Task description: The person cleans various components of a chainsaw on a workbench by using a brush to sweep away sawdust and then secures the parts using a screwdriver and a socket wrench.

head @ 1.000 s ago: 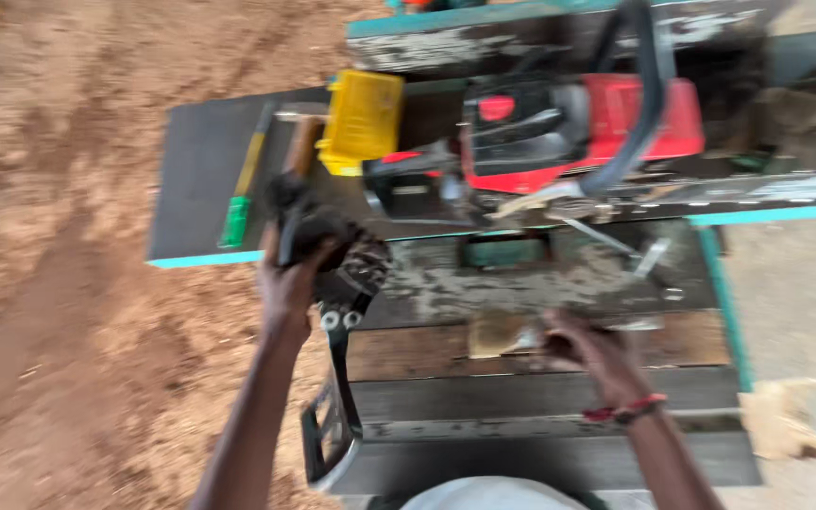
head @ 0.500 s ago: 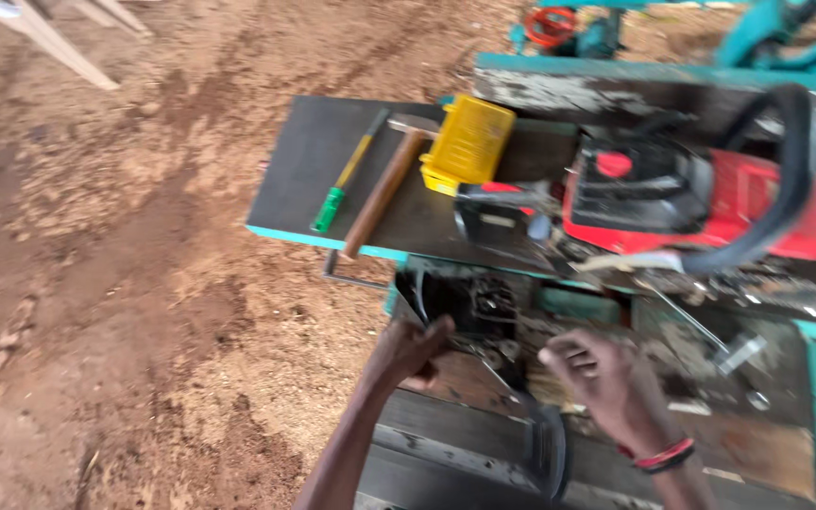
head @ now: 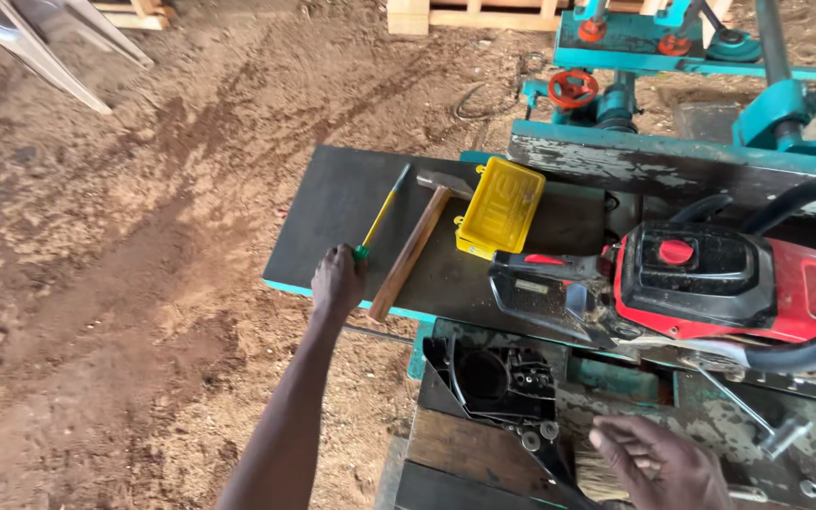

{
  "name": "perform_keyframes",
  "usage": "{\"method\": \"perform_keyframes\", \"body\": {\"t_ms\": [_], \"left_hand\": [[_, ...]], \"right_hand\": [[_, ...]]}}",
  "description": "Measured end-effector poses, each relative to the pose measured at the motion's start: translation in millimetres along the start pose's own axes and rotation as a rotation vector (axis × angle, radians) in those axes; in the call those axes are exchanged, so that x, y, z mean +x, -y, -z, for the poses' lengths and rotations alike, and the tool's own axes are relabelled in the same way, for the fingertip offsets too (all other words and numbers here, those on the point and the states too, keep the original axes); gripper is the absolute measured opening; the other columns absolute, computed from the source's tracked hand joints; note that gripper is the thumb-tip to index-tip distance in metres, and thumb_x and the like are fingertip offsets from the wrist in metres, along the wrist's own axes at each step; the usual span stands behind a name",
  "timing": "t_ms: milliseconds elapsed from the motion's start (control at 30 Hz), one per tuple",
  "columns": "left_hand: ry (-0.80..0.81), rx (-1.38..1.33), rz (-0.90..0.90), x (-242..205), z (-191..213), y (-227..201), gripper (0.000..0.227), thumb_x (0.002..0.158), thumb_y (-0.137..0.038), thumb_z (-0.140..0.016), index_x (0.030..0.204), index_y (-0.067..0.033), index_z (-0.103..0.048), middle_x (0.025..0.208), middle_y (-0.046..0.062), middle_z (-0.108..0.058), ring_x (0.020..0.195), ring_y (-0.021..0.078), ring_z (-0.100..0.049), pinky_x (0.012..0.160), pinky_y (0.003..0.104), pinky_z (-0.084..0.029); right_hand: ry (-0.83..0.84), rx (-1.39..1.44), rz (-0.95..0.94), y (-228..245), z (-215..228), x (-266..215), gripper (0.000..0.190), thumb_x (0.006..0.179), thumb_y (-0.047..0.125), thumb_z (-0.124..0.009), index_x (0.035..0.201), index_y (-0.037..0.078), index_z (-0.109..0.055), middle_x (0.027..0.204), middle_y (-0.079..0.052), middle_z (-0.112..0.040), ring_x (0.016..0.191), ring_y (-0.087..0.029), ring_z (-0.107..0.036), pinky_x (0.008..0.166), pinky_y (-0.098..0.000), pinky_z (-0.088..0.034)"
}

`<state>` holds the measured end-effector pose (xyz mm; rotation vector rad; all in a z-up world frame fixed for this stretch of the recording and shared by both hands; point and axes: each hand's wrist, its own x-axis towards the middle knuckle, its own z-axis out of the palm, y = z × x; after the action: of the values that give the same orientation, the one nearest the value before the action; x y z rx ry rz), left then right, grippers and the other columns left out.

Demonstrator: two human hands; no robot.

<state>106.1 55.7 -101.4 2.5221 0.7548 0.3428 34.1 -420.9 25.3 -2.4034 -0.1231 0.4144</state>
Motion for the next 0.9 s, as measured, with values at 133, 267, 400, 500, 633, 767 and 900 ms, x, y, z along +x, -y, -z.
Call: {"method": "perform_keyframes", "body": {"t_ms": [133, 267, 400, 500, 633, 767, 900], "left_hand": [[0.280, -0.915, 0.319, -46, 13, -22, 0.039, 0.101, -0.031, -0.065, 0.119, 0.0015, -0.075, 0.097, 0.019, -0.075, 0.082, 0.0246, -0.069, 0.071, 0.036, -0.057], [0.480, -1.454, 0.439, -150, 44, -100, 0.040, 0.096, -0.031, -0.066, 0.122, -0.0007, -0.067, 0.104, 0.014, -0.077, 0.095, 0.0201, -0.075, 0.088, 0.037, -0.058], [0.570, -1.639, 0.374, -219, 60, -176, 0.040, 0.096, -0.026, -0.068, 0.127, -0.0006, -0.066, 0.111, 0.011, -0.076, 0.099, 0.0188, -0.073, 0.090, 0.038, -0.057], [0.704, -1.507, 0.168, -247, 48, -198, 0.041, 0.099, -0.032, -0.062, 0.127, -0.0022, -0.069, 0.114, 0.015, -0.076, 0.098, 0.0216, -0.076, 0.087, 0.038, -0.064], [0.558, -0.591, -0.413, -235, 29, -174, 0.036, 0.099, -0.042, -0.068, 0.118, -0.0137, -0.078, 0.103, 0.014, -0.081, 0.078, 0.0213, -0.079, 0.069, 0.037, -0.062], [-0.119, -0.242, -0.453, -194, 16, -138, 0.070, 0.077, -0.035, -0.084, 0.132, -0.0028, -0.056, 0.124, 0.019, -0.059, 0.110, 0.0339, -0.062, 0.090, 0.054, -0.050], [0.318, -0.010, -0.364, -185, -7, -119, 0.070, 0.072, -0.036, -0.088, 0.131, -0.0155, -0.058, 0.130, 0.008, -0.057, 0.130, 0.0280, -0.052, 0.108, 0.056, -0.036]], "right_hand": [[-0.103, 0.171, 0.218, 41, 9, -15, 0.030, 0.087, 0.028, -0.070, 0.109, 0.008, -0.076, 0.104, -0.010, -0.081, 0.096, -0.019, -0.082, 0.080, -0.0337, -0.063], [0.049, 0.165, 0.380, 102, 14, -14, 0.032, 0.092, 0.028, -0.067, 0.115, 0.006, -0.071, 0.105, -0.008, -0.082, 0.096, -0.016, -0.082, 0.078, -0.0313, -0.067], [0.114, 0.131, 0.444, 132, 13, -8, 0.035, 0.099, 0.027, -0.063, 0.123, 0.001, -0.066, 0.103, -0.012, -0.074, 0.093, -0.021, -0.072, 0.078, -0.0367, -0.060], [0.168, 0.041, 0.304, 119, 13, 0, 0.031, 0.102, 0.027, -0.065, 0.120, 0.003, -0.071, 0.089, -0.012, -0.073, 0.080, -0.024, -0.067, 0.073, -0.0398, -0.057], [0.219, 0.340, 0.194, 74, 33, 2, 0.032, 0.097, 0.030, -0.066, 0.114, 0.004, -0.072, 0.082, -0.005, -0.073, 0.070, -0.012, -0.071, 0.059, -0.0337, -0.059], [0.120, -0.191, 0.233, 51, 87, -5, 0.041, 0.094, 0.037, -0.065, 0.130, 0.019, -0.068, 0.080, -0.005, -0.078, 0.057, -0.015, -0.071, 0.050, -0.0321, -0.060], [-0.036, -0.469, 0.433, 70, 129, -21, 0.035, 0.091, 0.036, -0.074, 0.119, 0.015, -0.077, 0.073, -0.007, -0.076, 0.057, -0.012, -0.070, 0.055, -0.0302, -0.054]]}}
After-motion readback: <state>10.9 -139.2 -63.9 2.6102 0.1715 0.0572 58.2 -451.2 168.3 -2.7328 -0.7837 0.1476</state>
